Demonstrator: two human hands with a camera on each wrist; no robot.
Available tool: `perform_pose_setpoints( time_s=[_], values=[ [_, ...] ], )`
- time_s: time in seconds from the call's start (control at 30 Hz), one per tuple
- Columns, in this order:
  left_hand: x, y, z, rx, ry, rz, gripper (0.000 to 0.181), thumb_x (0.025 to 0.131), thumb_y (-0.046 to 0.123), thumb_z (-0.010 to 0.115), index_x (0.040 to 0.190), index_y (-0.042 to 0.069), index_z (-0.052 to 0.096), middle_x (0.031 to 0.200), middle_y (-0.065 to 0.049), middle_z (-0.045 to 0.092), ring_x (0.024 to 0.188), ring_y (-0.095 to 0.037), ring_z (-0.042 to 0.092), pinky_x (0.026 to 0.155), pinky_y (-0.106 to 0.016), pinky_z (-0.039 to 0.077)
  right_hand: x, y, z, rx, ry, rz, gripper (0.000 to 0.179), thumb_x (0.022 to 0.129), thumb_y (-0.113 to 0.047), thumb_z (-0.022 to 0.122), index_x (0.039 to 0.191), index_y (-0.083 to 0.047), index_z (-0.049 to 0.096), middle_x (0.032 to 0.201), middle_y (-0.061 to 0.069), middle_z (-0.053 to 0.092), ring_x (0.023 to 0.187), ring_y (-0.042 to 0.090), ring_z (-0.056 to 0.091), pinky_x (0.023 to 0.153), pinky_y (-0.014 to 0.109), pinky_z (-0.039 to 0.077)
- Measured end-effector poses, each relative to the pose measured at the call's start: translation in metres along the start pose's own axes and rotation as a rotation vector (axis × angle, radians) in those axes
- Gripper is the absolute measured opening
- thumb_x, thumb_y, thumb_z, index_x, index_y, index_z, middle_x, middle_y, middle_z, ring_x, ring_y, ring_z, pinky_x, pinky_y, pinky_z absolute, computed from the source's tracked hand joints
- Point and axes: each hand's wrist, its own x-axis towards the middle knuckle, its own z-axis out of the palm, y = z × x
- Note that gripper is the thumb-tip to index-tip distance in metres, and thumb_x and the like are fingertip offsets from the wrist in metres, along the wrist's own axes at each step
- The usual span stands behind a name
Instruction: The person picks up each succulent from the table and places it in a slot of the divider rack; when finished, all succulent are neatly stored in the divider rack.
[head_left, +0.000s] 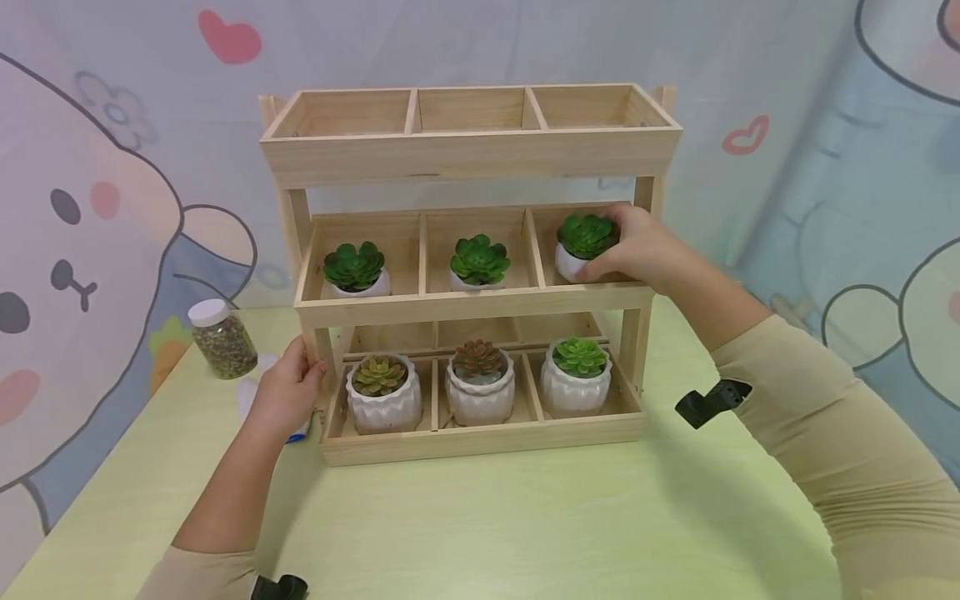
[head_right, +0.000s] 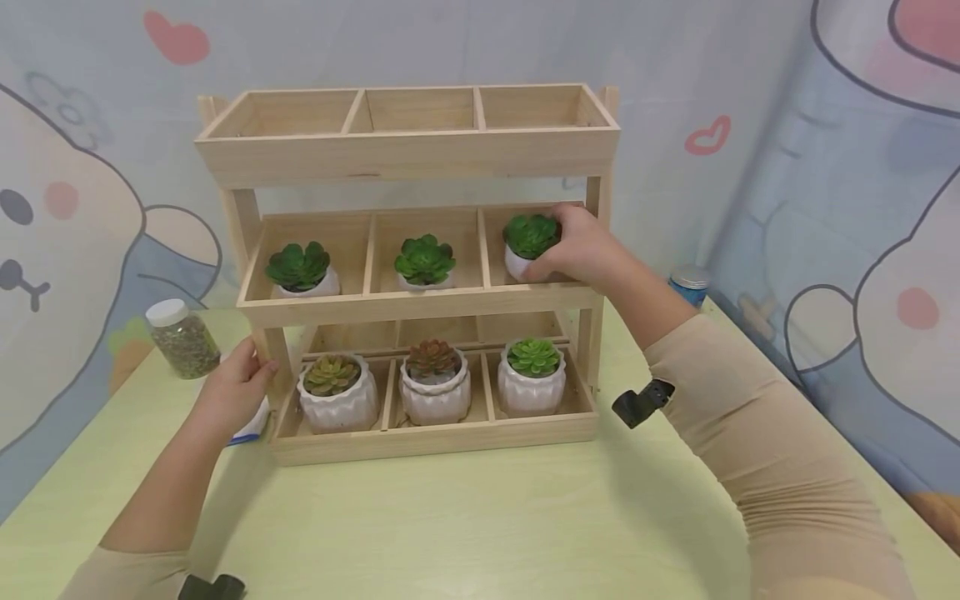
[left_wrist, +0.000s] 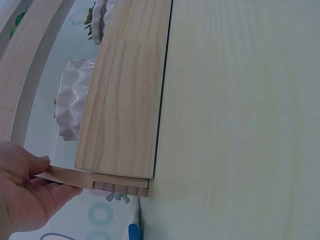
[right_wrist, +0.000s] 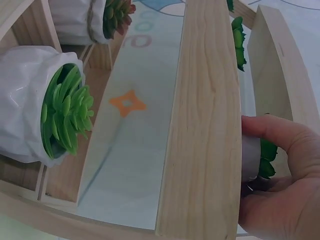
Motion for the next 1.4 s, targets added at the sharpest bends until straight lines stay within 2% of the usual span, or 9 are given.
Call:
perform_pose_setpoints(
  time_s=[0.37,0.7,0.97,1.17,1.4],
  values=[
    [0.0,-0.001,0.0,-0.003,-0.003,-0.006,0.042,0.101,0.012,0.041,0.14,0.001,0.028,0.132,-0.031,0.044,0.116,-0.049,0.045,0.092,-0.059,0.04,0.003,0.004,0.0,-0.025,-0.03,-0.018,0.069,0.063,-0.007,0.084,0.121,0.004,0.049,0.116,0.017,0.052,0.102,0.028,0.049,0.091,0.039,0.041],
    [0.0,-0.001,0.0,-0.005,-0.003,-0.005,0.043,0.101,0.012,0.041,0.141,0.002,0.028,0.132,-0.031,0.045,0.116,-0.049,0.046,0.092,-0.059,0.041,0.0,0.005,-0.002,-0.12,-0.061,-0.008,0.068,0.071,-0.019,0.083,0.124,0.007,0.047,0.117,0.02,0.052,0.104,0.031,0.049,0.093,0.044,0.04],
    [0.0,-0.002,0.0,0.0,0.001,0.0,0.043,0.101,0.011,0.041,0.141,0.001,0.028,0.132,-0.031,0.044,0.116,-0.049,0.046,0.092,-0.059,0.041,-0.002,0.009,-0.001,-0.11,-0.06,0.017,0.071,0.075,-0.024,0.081,0.127,0.007,0.044,0.118,0.021,0.051,0.103,0.032,0.049,0.091,0.046,0.042],
    [0.0,-0.002,0.0,-0.004,0.001,-0.004,0.042,0.101,0.012,0.041,0.14,0.001,0.029,0.132,-0.031,0.045,0.115,-0.049,0.046,0.092,-0.058,0.041,-0.005,0.012,0.001,-0.089,-0.024,-0.018,0.067,0.074,-0.025,0.081,0.123,0.007,0.048,0.112,0.02,0.054,0.097,0.03,0.051,0.083,0.041,0.045],
    [0.0,-0.002,0.0,-0.014,0.001,-0.004,0.043,0.101,0.012,0.041,0.141,0.001,0.028,0.132,-0.031,0.045,0.115,-0.049,0.047,0.092,-0.058,0.041,-0.01,0.014,0.001,-0.007,-0.004,-0.046,0.069,0.074,-0.021,0.082,0.127,0.006,0.047,0.115,0.019,0.054,0.1,0.028,0.053,0.08,0.032,0.048]
  ],
)
